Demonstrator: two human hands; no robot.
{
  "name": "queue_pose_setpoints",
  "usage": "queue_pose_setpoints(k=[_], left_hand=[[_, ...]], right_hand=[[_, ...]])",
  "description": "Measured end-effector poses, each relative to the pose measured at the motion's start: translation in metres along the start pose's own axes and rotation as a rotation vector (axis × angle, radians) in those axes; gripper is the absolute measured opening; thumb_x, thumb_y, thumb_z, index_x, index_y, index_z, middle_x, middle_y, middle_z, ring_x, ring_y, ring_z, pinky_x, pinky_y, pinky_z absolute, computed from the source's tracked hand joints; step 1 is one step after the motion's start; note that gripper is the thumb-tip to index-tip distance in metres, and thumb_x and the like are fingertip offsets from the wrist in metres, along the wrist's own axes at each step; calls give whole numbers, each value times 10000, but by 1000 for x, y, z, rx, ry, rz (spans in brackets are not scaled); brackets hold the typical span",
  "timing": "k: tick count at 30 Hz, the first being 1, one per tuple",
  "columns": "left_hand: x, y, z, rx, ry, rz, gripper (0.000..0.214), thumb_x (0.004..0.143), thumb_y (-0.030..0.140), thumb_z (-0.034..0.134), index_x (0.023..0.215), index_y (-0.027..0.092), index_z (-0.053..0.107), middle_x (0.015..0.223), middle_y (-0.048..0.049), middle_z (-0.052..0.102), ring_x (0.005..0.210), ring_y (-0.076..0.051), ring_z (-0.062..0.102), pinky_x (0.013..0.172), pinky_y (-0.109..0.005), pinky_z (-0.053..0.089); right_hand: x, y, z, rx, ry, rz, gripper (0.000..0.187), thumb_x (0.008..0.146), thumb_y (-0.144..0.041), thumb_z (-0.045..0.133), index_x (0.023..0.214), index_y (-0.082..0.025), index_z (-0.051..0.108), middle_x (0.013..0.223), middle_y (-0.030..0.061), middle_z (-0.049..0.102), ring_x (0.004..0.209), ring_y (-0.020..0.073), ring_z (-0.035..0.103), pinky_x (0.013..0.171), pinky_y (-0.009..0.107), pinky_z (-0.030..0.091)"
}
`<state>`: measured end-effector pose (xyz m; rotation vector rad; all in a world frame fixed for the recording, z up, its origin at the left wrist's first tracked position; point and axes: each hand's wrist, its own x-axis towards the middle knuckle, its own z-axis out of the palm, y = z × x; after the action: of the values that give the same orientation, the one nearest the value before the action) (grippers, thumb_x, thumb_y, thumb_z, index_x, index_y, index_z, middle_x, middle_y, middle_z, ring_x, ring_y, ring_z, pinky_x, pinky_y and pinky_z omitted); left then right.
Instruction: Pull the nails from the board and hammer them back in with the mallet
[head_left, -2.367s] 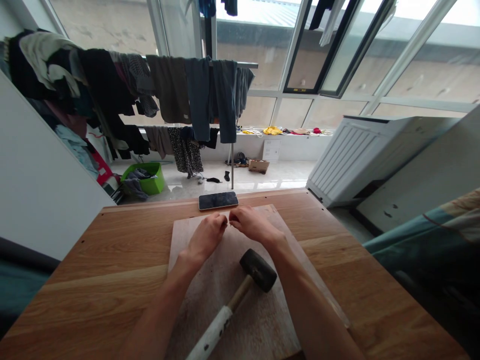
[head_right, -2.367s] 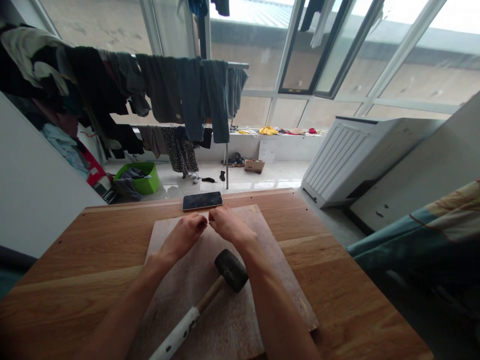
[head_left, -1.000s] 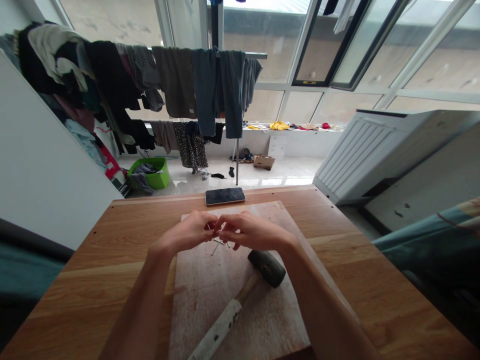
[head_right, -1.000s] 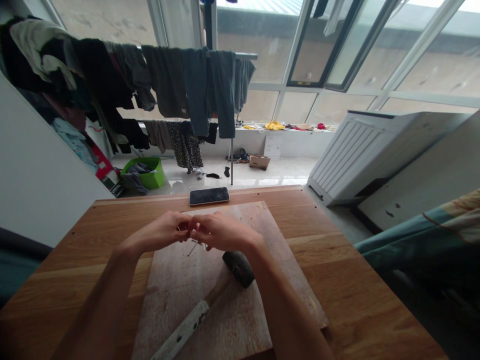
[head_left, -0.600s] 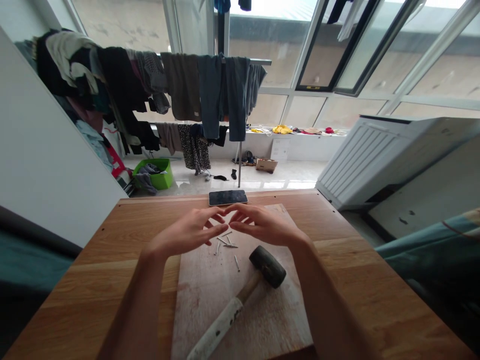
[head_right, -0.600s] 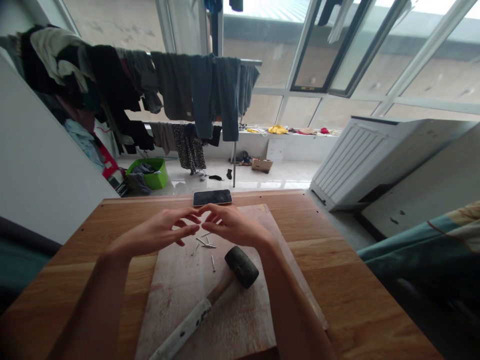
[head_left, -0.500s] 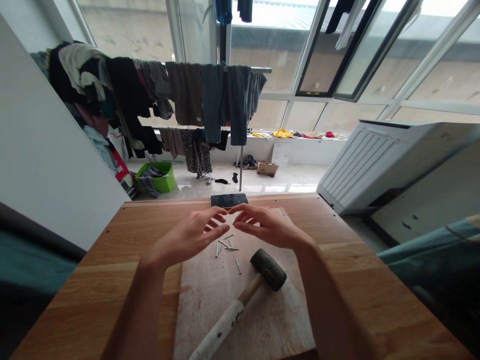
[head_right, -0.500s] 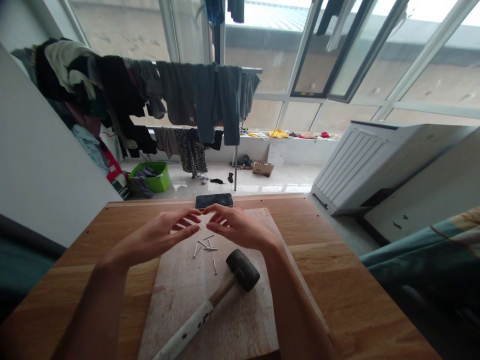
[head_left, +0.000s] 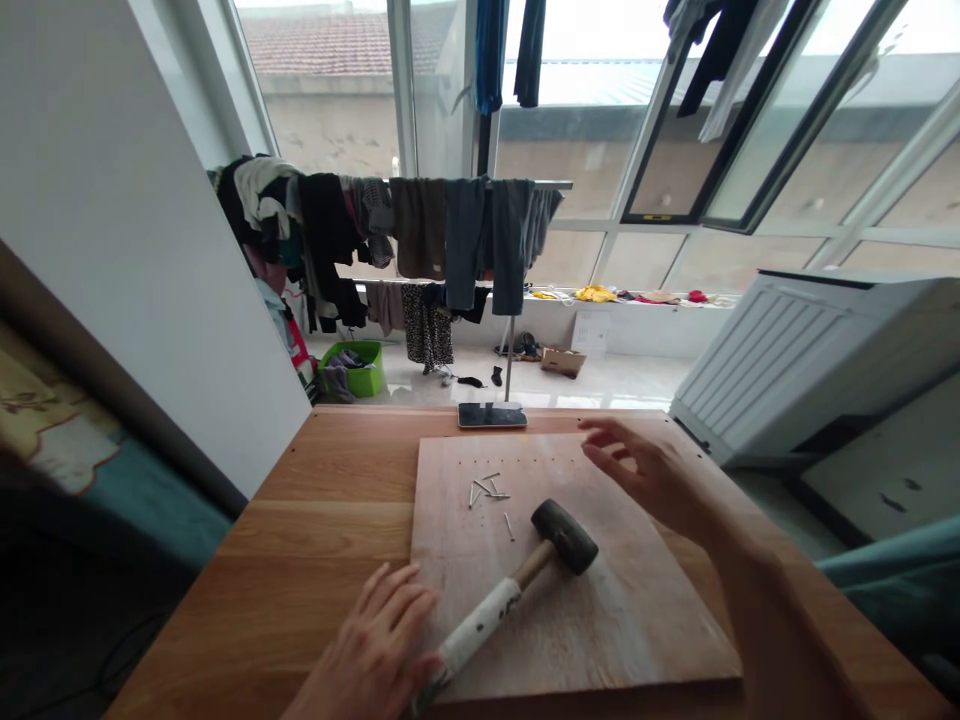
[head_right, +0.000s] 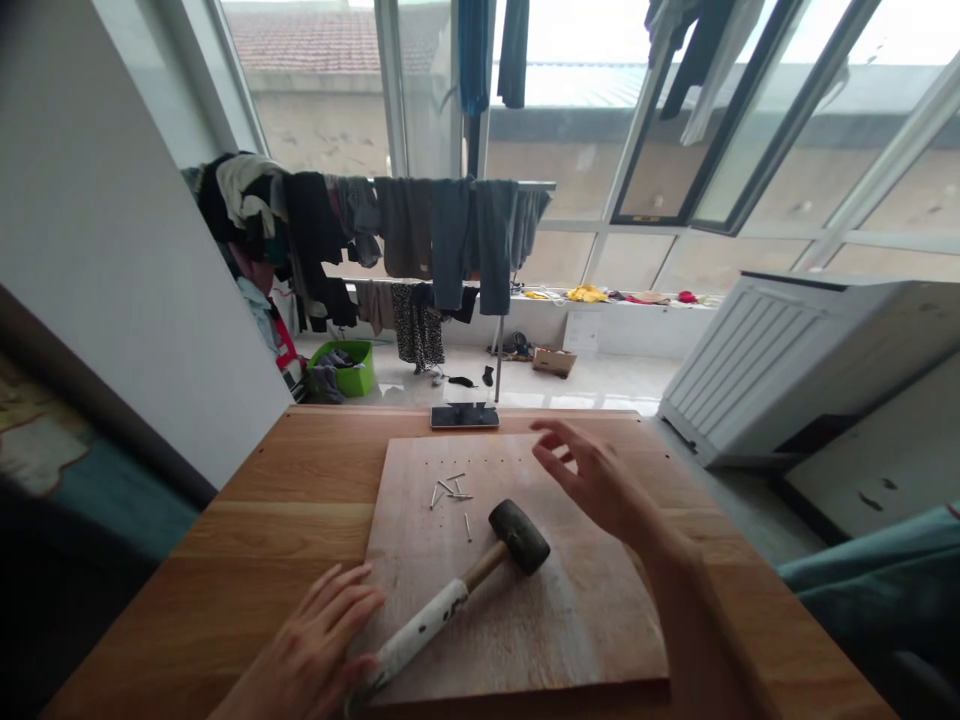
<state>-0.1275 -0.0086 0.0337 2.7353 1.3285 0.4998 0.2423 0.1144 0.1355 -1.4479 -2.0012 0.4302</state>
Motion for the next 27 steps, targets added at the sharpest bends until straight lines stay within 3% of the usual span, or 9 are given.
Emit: queue_pose_setpoints(k=[3, 6, 10, 16, 20, 24, 27], left_hand=[[-21, -2, 5, 55, 45, 23, 518, 987, 423, 533, 1480, 282, 458, 1371, -32, 666, 1368, -267, 527, 1140, -440, 457], [-26, 1, 8, 78, 61, 14, 599, 997, 434, 505, 1554, 274, 352, 1397, -38, 648, 1425, -282, 457, 1168, -487, 415], [-24, 1, 17, 88, 66, -16, 604, 1006, 414, 475, 1574, 289, 313, 1402, -24, 644, 1466, -286, 389, 1222, -532, 310], [-32, -6, 18, 135, 84, -20, 590, 993, 453, 502, 1550, 316, 365, 1375, 10, 665, 1454, -292, 406, 1263, -575, 127], [-61, -19, 12, 180, 113, -185, 538, 1015, 526, 416, 1520, 341, 419, 1335, 6, 692, 1451, -268, 412, 1261, -582, 85], [-104, -56, -2, 188, 77, -416, 510, 994, 613, 387, 1433, 396, 533, 1383, 11, 658, 1435, -285, 438, 1215, -649, 196], [-139, -94, -18, 177, 45, -558, 492, 985, 595, 412, 1396, 385, 580, 1405, 5, 638, 1420, -284, 465, 1200, -602, 286]], right_hand=[[-45, 60, 22, -154, 17, 60, 413, 916, -521, 503, 1167, -245, 680, 1210, 128, 687, 1106, 305, 677, 991, 491, 534], [-101, 109, 44, -213, 101, 184, 462, 875, -565, 515, 1194, -281, 691, 1320, 123, 633, 1219, 328, 628, 1064, 512, 489], [-155, 131, 62, -188, 155, 260, 485, 892, -593, 492, 1238, -314, 687, 1378, 102, 620, 1299, 319, 584, 1108, 478, 475], [-170, 120, 73, -212, 176, 279, 523, 907, -615, 486, 1295, -318, 673, 1433, 70, 607, 1334, 322, 552, 1126, 478, 460], [-169, 95, 88, -236, 80, 173, 555, 934, -599, 482, 1334, -259, 663, 1462, 94, 573, 1353, 325, 527, 1110, 491, 474], [-158, 48, 114, -257, -29, 16, 533, 960, -542, 519, 1397, -252, 613, 1514, 89, 511, 1397, 324, 474, 1109, 488, 479], [-145, 9, 138, -242, -126, -83, 528, 984, -497, 518, 1456, -263, 549, 1542, 81, 474, 1424, 321, 438, 1117, 489, 474]])
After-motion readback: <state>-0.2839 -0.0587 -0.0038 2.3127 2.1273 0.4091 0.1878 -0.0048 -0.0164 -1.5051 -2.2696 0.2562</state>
